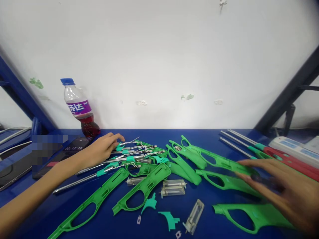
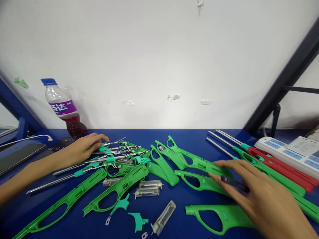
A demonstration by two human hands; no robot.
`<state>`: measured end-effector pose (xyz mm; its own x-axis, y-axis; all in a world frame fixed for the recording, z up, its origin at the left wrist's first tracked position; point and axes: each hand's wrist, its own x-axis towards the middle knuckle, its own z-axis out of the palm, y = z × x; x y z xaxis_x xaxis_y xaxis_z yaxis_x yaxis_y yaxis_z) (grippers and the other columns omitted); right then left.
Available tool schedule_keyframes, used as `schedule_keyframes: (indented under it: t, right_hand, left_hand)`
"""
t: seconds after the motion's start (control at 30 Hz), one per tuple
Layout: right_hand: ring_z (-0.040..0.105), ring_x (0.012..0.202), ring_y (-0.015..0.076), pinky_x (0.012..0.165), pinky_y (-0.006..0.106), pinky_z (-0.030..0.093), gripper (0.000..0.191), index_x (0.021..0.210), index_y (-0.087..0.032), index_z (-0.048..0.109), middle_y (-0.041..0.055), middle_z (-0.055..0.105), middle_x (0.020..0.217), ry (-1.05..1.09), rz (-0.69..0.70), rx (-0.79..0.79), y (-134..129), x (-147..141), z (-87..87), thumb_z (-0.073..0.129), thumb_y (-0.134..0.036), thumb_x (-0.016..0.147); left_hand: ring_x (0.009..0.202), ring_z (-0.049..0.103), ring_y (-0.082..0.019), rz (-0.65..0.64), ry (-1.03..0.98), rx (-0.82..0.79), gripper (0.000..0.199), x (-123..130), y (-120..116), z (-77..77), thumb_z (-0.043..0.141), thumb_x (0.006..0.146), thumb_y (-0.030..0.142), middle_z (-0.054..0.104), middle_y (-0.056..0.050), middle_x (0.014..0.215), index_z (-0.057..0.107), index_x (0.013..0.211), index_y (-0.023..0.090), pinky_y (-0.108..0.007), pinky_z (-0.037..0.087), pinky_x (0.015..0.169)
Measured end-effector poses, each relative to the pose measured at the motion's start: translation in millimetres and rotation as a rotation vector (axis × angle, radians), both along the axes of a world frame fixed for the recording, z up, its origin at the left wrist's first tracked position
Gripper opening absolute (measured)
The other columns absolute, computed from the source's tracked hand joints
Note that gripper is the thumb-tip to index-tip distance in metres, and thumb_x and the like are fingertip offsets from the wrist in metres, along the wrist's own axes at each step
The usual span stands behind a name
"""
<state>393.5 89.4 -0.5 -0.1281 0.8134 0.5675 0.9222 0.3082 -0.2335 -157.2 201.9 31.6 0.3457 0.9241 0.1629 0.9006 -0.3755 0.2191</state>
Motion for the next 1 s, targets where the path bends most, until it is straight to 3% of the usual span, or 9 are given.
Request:
schedule_keyframes:
  t: [0.1,0.23,0.33,0.53,0.67,0.83,1.0]
  right_hand:
    - [0.078,0.075,0.0346,0.062,0.054,0.063,0.051,0.110,-0.038,0.073,0.0056,0.080,0.104,-0.027,-0.034,-0.093,20,-2,8.4,0.049,-0.080,0.095]
    - [0.080,0.096,0.0348,0.082,0.053,0.066,0.052,0.118,-0.036,0.077,0.0028,0.081,0.117,-0.058,-0.025,-0.169,28,-1,12.0,0.053,-0.077,0.097]
    - [0.079,0.106,0.0325,0.090,0.050,0.066,0.050,0.123,-0.037,0.076,0.0017,0.081,0.120,-0.062,-0.036,-0.151,6,4,14.5,0.054,-0.074,0.099]
    - [0.080,0.104,0.0199,0.089,0.024,0.065,0.037,0.119,-0.040,0.080,-0.0011,0.078,0.122,-0.085,0.078,-0.270,-54,12,7.9,0.072,-0.065,0.094]
    - [0.081,0.095,0.0151,0.083,0.016,0.063,0.032,0.120,-0.040,0.080,-0.0024,0.079,0.114,-0.039,0.122,-0.262,-61,1,1.4,0.072,-0.059,0.096]
    - [0.080,0.088,0.0166,0.077,0.022,0.065,0.034,0.111,-0.036,0.080,0.0000,0.078,0.111,-0.012,0.046,-0.156,-49,-11,5.2,0.065,-0.065,0.099]
    - [0.079,0.094,0.0262,0.075,0.035,0.062,0.045,0.104,-0.032,0.079,0.0045,0.079,0.109,-0.044,-0.218,-0.069,-46,26,17.9,0.055,-0.070,0.100]
  left_hand:
    - [0.103,0.070,-0.021,0.002,-0.007,-0.006,0.036,-1,0,-3.1,0.065,0.104,0.046,0.070,-0.007,0.120,0.066,0.127,0.018,-0.044,0.061,0.093]
    - [0.114,0.068,-0.025,0.002,-0.043,-0.004,0.041,3,-4,-4.2,0.059,0.106,0.051,0.069,-0.008,0.126,0.065,0.131,0.019,-0.050,0.056,0.103]
    - [0.123,0.065,-0.027,0.032,-0.062,-0.001,0.049,4,-8,-9.3,0.047,0.109,0.058,0.067,-0.010,0.132,0.061,0.138,0.020,-0.056,0.049,0.112]
    - [0.129,0.060,-0.033,0.080,-0.027,-0.043,0.067,-4,-4,-19.7,0.026,0.106,0.071,0.064,-0.008,0.141,0.059,0.146,0.029,-0.057,0.046,0.115]
    - [0.128,0.061,-0.033,0.101,-0.002,-0.033,0.067,-5,-1,-21.1,0.026,0.105,0.069,0.065,-0.007,0.141,0.058,0.148,0.029,-0.054,0.048,0.111]
    - [0.125,0.064,-0.029,0.114,-0.021,0.032,0.055,1,-5,-25.7,0.033,0.107,0.064,0.069,-0.001,0.136,0.061,0.141,0.031,-0.049,0.051,0.108]
    - [0.118,0.068,-0.030,0.064,-0.057,0.256,0.046,1,-9,-36.9,0.030,0.109,0.058,0.071,0.002,0.129,0.062,0.134,0.037,-0.054,0.054,0.104]
